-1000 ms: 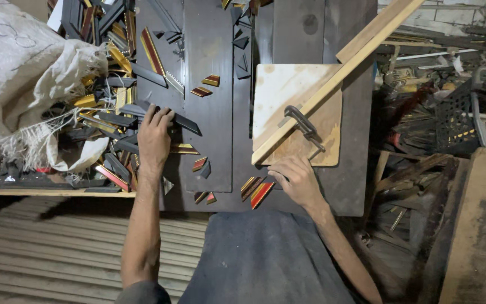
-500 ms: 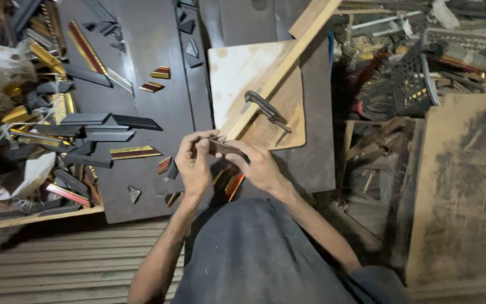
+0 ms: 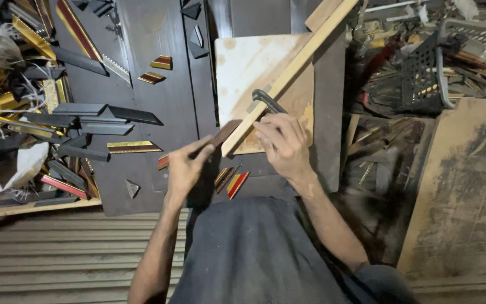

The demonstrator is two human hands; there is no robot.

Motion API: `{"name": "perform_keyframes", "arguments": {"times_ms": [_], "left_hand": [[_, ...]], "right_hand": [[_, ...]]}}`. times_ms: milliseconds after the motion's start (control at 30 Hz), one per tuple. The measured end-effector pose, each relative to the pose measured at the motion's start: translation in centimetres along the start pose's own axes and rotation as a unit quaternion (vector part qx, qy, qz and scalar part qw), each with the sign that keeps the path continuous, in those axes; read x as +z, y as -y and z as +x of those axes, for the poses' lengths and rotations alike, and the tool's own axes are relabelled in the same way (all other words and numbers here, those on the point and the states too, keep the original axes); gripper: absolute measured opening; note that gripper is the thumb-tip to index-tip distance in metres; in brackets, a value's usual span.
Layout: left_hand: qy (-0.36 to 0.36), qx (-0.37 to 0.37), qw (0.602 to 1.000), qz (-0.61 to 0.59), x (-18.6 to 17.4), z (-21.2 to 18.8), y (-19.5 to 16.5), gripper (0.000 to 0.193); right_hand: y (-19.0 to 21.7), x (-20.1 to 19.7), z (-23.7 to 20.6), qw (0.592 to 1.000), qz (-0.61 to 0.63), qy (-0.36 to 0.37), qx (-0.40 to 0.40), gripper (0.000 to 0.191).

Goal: The person picks up small picture-frame molding offcuts one at a time from a dark work table, briefly turns and looks at each piece, and drops selected pieces into a white sack at the left of the table, repeating this pick-inspect-place cycle throughout the clip.

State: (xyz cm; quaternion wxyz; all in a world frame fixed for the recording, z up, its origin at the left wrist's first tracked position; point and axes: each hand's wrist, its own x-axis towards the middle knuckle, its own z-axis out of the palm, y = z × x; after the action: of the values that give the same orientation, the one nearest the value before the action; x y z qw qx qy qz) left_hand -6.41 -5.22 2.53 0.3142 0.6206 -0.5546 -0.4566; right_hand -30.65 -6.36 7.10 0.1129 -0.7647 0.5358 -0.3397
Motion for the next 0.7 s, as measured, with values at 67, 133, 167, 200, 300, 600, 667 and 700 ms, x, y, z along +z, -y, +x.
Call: {"name": "perform_keyframes", "arguments": {"times_ms": [67,133,167,200,300,600,667,700], "left_hand": [[0.034,-0.034,0.999,0.011,0.6,0.9,-0.5,0.028],[0.064,-0.085,0.993,0.059,1.0,1.7,-1.0,0.025],[0.080,-0.109,0.987,0.083,1.1,2.0,-1.3,0.024],[0.069,-0.064,0.992,0.083,1.0,2.2,-1.5,0.023],[0.016,0.051,0.992,0.113,-0.3,2.7,-1.8,0.022],[-0.193,0.091,0.958,0.190,-7.8,3.1,-0.9,0.017],[-0.163,0.068,0.951,0.255,-8.4,2.8,-0.6,0.017],[-0.152,0.060,0.944,0.287,-8.9,3.0,-0.3,0.017]], "right_hand": [[-0.5,0.3,0.5,0.995,-0.066,0.046,-0.067,0.038],[-1.2,1.0,1.0,0.971,-0.139,0.122,-0.152,0.047],[-1.6,1.5,1.3,0.965,-0.163,0.129,-0.161,0.045],[-2.1,2.2,1.7,0.958,-0.186,0.136,-0.170,0.044],[-4.2,4.4,3.4,0.950,-0.212,0.128,-0.191,0.039],[-11.2,7.7,11.8,0.953,-0.224,0.075,-0.189,0.043],[-10.2,7.0,11.1,0.963,-0.196,0.088,-0.165,0.040],[-9.4,6.6,10.2,0.966,-0.178,0.093,-0.161,0.042]]}}
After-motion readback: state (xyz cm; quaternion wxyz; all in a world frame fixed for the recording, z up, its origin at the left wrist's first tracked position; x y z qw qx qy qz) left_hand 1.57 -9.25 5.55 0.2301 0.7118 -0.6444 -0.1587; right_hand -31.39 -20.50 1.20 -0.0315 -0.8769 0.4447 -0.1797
